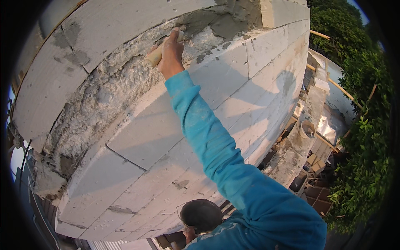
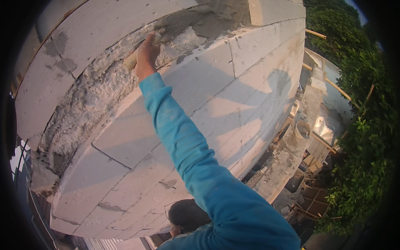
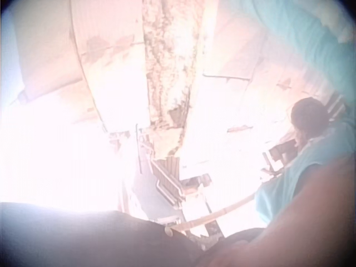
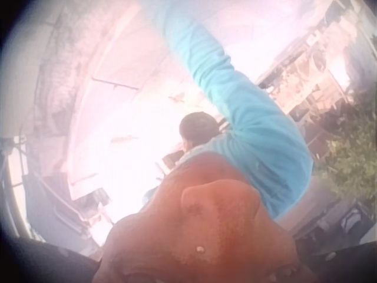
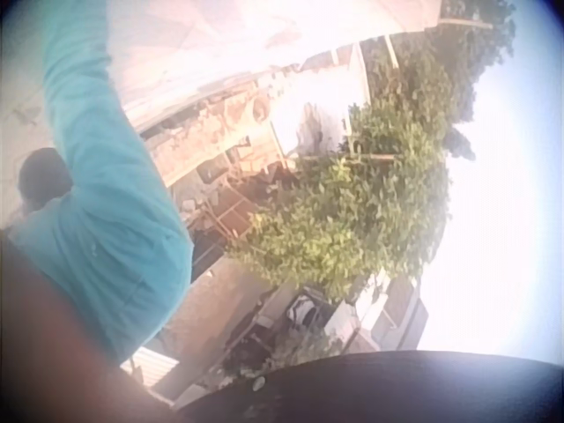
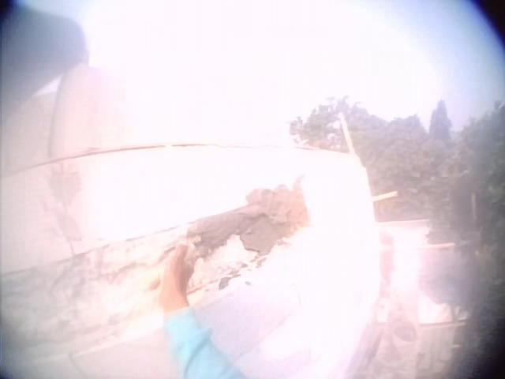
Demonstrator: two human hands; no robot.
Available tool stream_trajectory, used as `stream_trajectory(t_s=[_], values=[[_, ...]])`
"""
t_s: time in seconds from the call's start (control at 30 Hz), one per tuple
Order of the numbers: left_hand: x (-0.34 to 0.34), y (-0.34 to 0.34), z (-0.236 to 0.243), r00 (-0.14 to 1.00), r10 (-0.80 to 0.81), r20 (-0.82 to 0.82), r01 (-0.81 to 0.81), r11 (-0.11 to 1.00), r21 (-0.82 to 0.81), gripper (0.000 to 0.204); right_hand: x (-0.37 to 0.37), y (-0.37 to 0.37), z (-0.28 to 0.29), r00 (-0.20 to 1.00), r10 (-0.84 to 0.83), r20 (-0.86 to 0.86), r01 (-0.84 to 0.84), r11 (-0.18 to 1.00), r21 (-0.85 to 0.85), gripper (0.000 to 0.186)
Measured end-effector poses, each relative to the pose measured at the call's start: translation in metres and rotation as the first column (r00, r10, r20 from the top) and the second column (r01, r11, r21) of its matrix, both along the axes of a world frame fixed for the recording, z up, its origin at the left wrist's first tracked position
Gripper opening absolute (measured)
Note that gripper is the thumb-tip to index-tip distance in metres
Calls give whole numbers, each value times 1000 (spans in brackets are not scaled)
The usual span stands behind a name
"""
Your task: The person scoops wet cement from a bucket with a trowel and applies it to a curved exterior wall, smoothing the surface in repeated strokes. The person works on a section of the wall, spreading and leveling the cement to cover the underlying blocks.
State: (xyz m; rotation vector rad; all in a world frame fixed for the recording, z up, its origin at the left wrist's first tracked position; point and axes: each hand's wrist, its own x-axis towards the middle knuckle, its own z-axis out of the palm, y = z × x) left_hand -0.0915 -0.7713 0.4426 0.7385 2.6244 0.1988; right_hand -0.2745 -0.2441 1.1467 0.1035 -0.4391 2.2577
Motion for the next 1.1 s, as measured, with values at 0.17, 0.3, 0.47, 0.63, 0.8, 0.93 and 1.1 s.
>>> stream_trajectory(t_s=[0.17, 0.3, 0.47, 0.63, 0.8, 0.93, 1.1], values=[[5, 26, 27, 986, 152, 72, -155, 988, 25, 47, 19, -11, -35, 1000, 23, 4, -23, 984, 174, 46], [8, 36, 42, 970, 223, 98, -228, 973, 44, 44, 36, 69, -39, 996, -71, -61, 73, 997, 24, 46], [10, 42, 50, 947, 298, 120, -306, 950, 56, 39, 38, 176, -50, 978, 45, -203, -25, 994, 102, 42], [8, 39, 48, 923, 354, 152, -365, 929, 55, 35, 50, 142, -64, 984, 157, -89, -117, 930, 349, 42], [9, 37, 50, 893, 410, 185, -428, 901, 74, 31, 42, 84, -53, 977, 15, 213, -69, 966, 251, 46], [4, 45, 49, 861, 453, 231, -488, 864, 125, 27, 19, 38, -32, 950, -158, 271, 103, 973, 207, 50], [1, 60, 52, 727, 566, 389, -672, 703, 234, 23, 7, 17, -33, 1000, 19, 21, -23, 984, 176, 51]])
